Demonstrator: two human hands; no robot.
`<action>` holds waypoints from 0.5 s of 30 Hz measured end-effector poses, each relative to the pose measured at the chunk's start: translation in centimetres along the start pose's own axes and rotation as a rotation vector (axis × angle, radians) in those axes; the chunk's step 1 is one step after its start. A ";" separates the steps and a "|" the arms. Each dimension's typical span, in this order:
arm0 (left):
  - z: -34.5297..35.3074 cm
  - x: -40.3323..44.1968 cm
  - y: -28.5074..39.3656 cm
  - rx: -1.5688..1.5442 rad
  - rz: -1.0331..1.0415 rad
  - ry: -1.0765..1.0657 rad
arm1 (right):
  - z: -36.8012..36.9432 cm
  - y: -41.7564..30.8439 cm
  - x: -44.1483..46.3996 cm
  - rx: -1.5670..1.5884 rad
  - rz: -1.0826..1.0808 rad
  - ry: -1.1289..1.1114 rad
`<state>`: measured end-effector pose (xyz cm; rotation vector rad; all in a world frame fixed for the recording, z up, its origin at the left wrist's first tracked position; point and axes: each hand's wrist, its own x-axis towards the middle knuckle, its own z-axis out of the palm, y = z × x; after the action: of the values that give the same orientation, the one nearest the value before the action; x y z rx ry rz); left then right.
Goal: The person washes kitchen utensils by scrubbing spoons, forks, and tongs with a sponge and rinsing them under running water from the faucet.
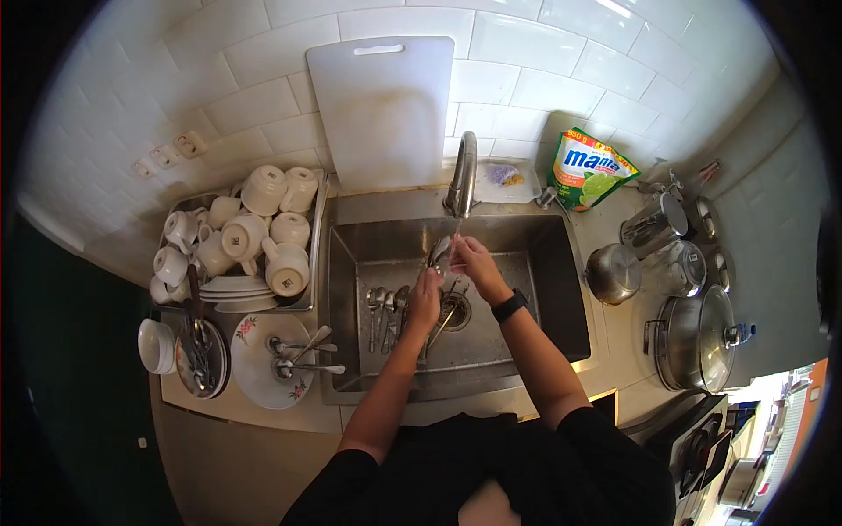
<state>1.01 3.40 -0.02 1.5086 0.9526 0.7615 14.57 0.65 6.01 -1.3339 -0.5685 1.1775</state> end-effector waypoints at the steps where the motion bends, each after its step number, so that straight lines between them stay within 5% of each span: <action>1: 0.3 0.0 0.0 0.168 0.151 0.142 | 0.3 -0.3 -0.2 -0.015 0.000 -0.023; 4: 0.6 -0.1 0.5 0.178 0.285 0.133 | 1.0 -0.1 -1.3 -0.047 -0.002 -0.055; 7: 0.1 -0.2 0.7 -0.056 -0.043 -0.171 | 0.3 -0.2 -1.0 -0.009 -0.052 -0.112; 10: -0.2 -0.9 2.5 -0.378 -0.190 -0.215 | -0.7 -0.5 -1.1 0.130 -0.066 -0.283; 15: -0.1 -1.4 3.5 -0.566 -0.217 -0.241 | -1.0 -0.9 -1.6 0.167 -0.076 -0.288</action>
<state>0.81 2.06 3.49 0.9570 0.6338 0.6077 15.17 -1.04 7.06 -1.0003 -0.7045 1.3335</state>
